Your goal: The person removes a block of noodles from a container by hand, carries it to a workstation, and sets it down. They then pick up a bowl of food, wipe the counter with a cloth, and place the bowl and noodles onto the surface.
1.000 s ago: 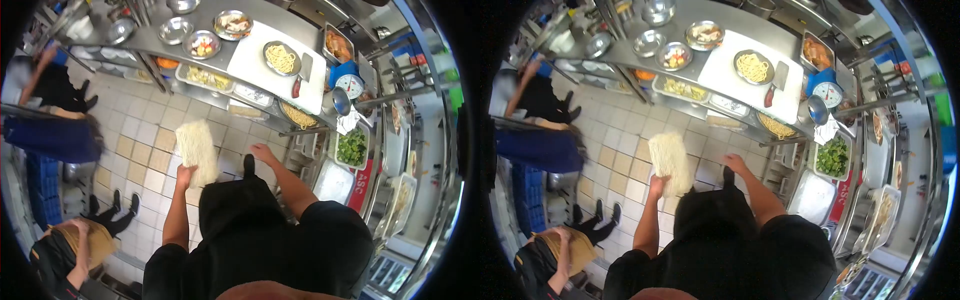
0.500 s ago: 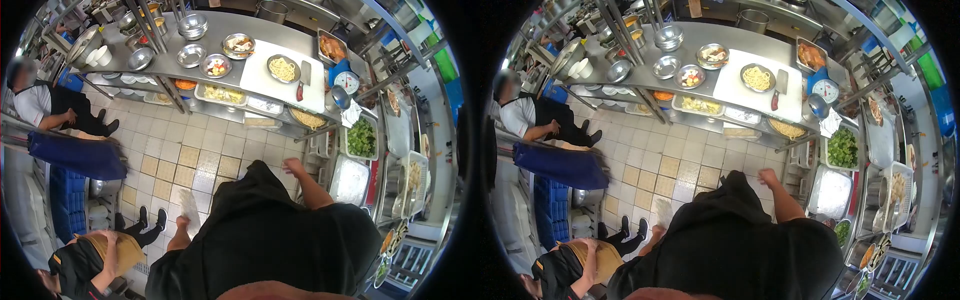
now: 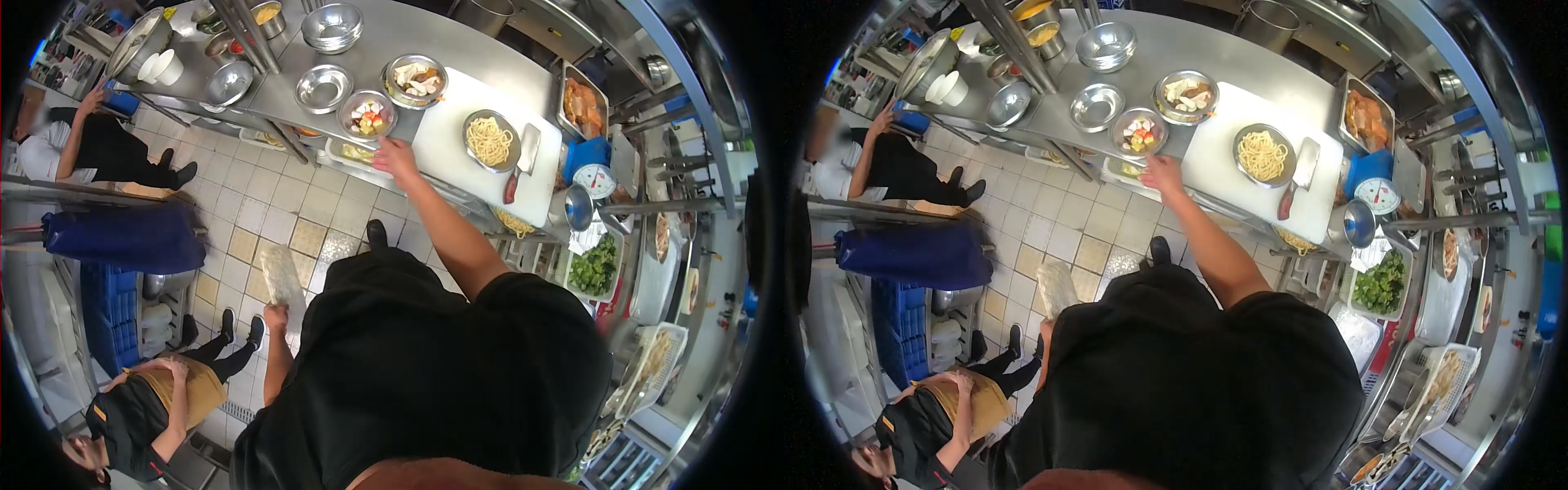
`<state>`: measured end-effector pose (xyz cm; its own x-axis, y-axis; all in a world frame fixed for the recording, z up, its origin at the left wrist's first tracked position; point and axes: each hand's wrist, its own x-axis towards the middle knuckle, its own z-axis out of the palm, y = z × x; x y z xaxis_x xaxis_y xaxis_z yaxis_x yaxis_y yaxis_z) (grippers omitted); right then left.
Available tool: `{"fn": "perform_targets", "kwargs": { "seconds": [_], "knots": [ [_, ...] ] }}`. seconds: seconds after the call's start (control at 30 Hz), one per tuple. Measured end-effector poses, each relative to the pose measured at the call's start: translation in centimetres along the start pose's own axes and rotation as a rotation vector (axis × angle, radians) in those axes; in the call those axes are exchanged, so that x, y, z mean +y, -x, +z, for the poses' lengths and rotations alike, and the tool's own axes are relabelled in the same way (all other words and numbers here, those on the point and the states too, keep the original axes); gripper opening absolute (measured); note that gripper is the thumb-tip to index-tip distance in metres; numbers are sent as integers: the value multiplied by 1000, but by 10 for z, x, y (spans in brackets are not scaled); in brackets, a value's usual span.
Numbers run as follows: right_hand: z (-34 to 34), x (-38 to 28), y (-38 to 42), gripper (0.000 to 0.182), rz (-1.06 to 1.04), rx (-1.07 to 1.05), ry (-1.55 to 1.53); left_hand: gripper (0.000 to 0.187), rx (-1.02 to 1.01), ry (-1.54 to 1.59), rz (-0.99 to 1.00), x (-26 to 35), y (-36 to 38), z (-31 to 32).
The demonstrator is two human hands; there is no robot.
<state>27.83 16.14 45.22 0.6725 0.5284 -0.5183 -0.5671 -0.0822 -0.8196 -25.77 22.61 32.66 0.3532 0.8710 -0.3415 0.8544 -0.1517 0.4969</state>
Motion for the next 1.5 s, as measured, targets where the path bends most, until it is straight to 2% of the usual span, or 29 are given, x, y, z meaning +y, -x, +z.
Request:
{"fn": "perform_targets", "kwargs": {
  "seconds": [0.07, 0.17, 0.2, 0.23, 0.27, 0.3, 0.33, 0.4, 0.47, 0.53, 0.57, 0.6, 0.67, 0.77, 0.83, 0.97, 1.07, 1.13, 1.27, 1.4, 1.43, 1.5],
  "knots": [
    [13, -6, -21, 52, 76, 66, -24, 23, 71, 215, -7, 4, 1, -6],
    [1, -11, -41, 63, 135, 155, 9, 22, 76, 211, -19, 7, 17, -12],
    [-8, -13, -53, 67, 138, 166, 41, 22, 108, 203, -47, -3, 23, -4],
    [-32, 10, -87, 73, 47, 172, 126, 22, 206, 190, -116, -48, 22, 31],
    [-37, -10, -79, 76, -28, 155, 166, 22, 158, -85, 176, -84, 19, 46],
    [-41, -24, -73, 83, -60, 102, -9, 26, 185, -43, -26, -80, 30, 51],
    [-45, -35, -78, 87, -37, 186, 55, 31, 192, -72, -245, -53, 41, 35],
    [-49, -54, -84, 77, -7, 237, -120, 36, 36, -90, -502, -37, 37, 30],
    [-45, -68, -96, 69, -2, 239, -271, 34, -11, -68, -570, -32, 20, 24],
    [-42, -73, -98, 69, -25, 259, -343, 32, -24, -113, -477, -29, 1, 14],
    [-43, -76, -99, 59, -14, 241, -373, 31, -43, -145, -467, -26, -15, 10],
    [-43, -77, -102, 57, -20, 252, -372, 29, 85, -77, -484, -26, -29, 14],
    [-44, -78, -107, 53, -36, 270, -372, 27, 74, -102, -433, -8, -59, 1],
    [-46, -83, -105, 48, -42, 325, -349, 26, 102, 80, -437, 17, -94, -13],
    [-48, -83, -107, 46, -32, 329, -336, 26, 159, 91, -360, 26, -112, -15],
    [-63, -76, -125, 44, -19, 302, -308, 26, 186, 27, -229, 6, -133, 2],
    [-67, -71, -124, 37, -21, 260, -316, 28, 132, 150, -403, 27, -118, -14],
    [-70, -72, -120, 37, -31, 216, -321, 29, 118, 152, -448, 16, -109, -7],
    [-66, -74, -115, 37, -1, 270, -364, 28, 14, 43, -549, -16, -85, 10],
    [-57, -84, -99, 53, 6, 198, -320, 29, -30, 85, -639, -29, -70, 16],
    [-59, -81, -99, 73, -26, 190, -241, 32, -62, 84, -643, -25, -69, 13],
    [-56, -81, -93, 83, 16, 215, -243, 34, -66, 32, -610, -26, -71, 15]
  ]
}}
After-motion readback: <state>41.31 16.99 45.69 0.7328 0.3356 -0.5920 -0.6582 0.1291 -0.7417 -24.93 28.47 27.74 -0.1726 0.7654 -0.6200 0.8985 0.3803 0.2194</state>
